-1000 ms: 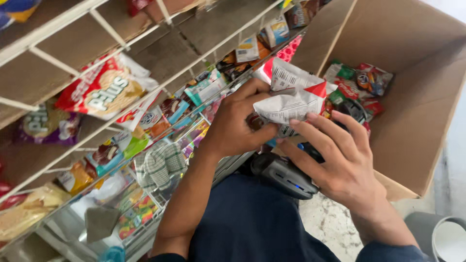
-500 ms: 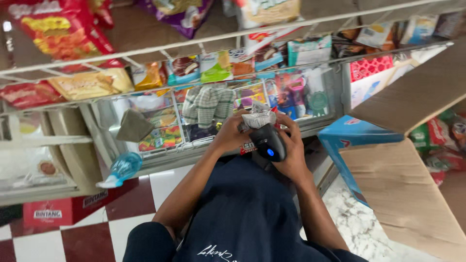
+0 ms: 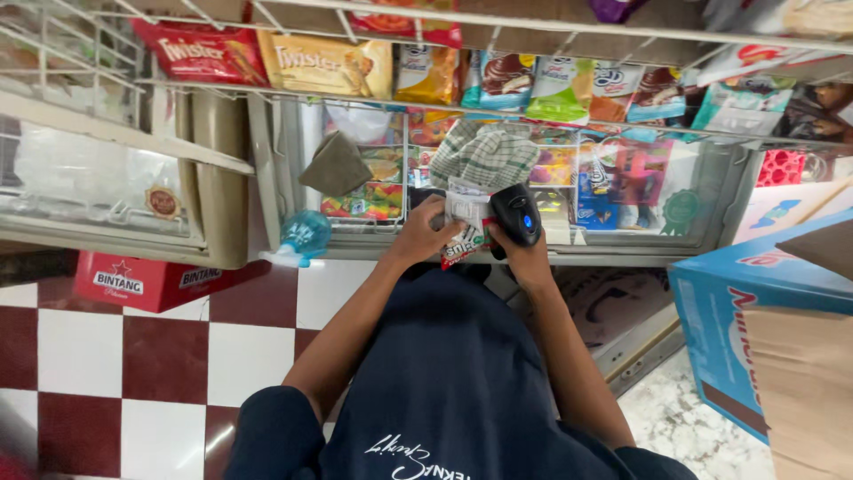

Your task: The person scans barcode labels on various snack packets using a handheld scanner and places them into a cardboard box.

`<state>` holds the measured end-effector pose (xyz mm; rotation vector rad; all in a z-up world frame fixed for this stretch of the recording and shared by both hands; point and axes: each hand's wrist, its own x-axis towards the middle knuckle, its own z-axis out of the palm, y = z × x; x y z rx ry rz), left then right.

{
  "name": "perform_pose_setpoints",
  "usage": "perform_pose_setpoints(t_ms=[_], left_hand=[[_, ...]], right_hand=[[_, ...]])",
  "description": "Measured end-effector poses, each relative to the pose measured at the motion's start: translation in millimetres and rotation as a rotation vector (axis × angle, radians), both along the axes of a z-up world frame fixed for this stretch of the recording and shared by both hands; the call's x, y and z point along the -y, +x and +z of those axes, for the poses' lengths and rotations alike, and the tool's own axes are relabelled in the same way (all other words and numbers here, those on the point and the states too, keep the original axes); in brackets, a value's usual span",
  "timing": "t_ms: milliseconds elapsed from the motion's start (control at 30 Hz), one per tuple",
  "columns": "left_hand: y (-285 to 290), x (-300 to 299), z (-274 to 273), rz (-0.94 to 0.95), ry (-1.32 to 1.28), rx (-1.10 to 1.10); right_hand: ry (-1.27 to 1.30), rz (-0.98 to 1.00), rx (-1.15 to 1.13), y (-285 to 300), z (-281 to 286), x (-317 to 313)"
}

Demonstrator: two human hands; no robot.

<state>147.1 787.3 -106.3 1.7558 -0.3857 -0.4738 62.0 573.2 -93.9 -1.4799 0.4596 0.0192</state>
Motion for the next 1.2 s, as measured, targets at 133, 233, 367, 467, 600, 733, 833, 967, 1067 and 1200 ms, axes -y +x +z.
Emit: perform_pose_setpoints(t_ms=[133, 233, 367, 467, 600, 733, 833, 967, 1067, 1200], left_hand=[[6.7, -43.7, -0.3, 0.15, -0.07, 0.056], [12.4, -69.4, 4.1, 0.273, -0.134, -0.016], [5.6, -89.7, 10.6, 0.48, -0.036, -0.03], [7.2, -102.3, 5.5, 0.488, -0.051, 0.04], [-3.8, -112.1, -3.5, 0.541, 0.114, 0.342], [-17.2, -116.3, 1.7, 0.616, 0.108, 0.319], [-20.7, -122.5, 11.2, 0.564, 0.106, 0.315], [-27.6, -125.4, 26.9, 0.54, -0.036, 0.123], [-33.5, -123.6, 39.4, 0.521, -0.072, 0.078], [-30.2, -112.9, 42.7, 0.557, -0.156, 0.058]], right_hand=[[0.214, -0.068, 0.047, 22.2, -11.4, -37.9], [0.335, -0.17, 0.122, 37.8, -20.2, -60.6], [0.367, -0.232, 0.18, 54.3, -20.6, -80.9], [0.409, -0.271, 0.223, 70.7, -15.7, -90.8], [0.426, -0.291, 0.213, 81.1, -26.1, -99.5], [0.287, -0.282, 0.064, 76.8, -50.6, -108.5], [0.171, -0.312, 0.004, 62.0, -62.7, -121.1], [0.196, -0.203, -0.088, 42.8, -54.9, -132.8], [0.256, -0.106, -0.032, 29.5, -36.6, -141.4], [0.423, -0.065, -0.048, 29.2, -21.7, -139.1]])
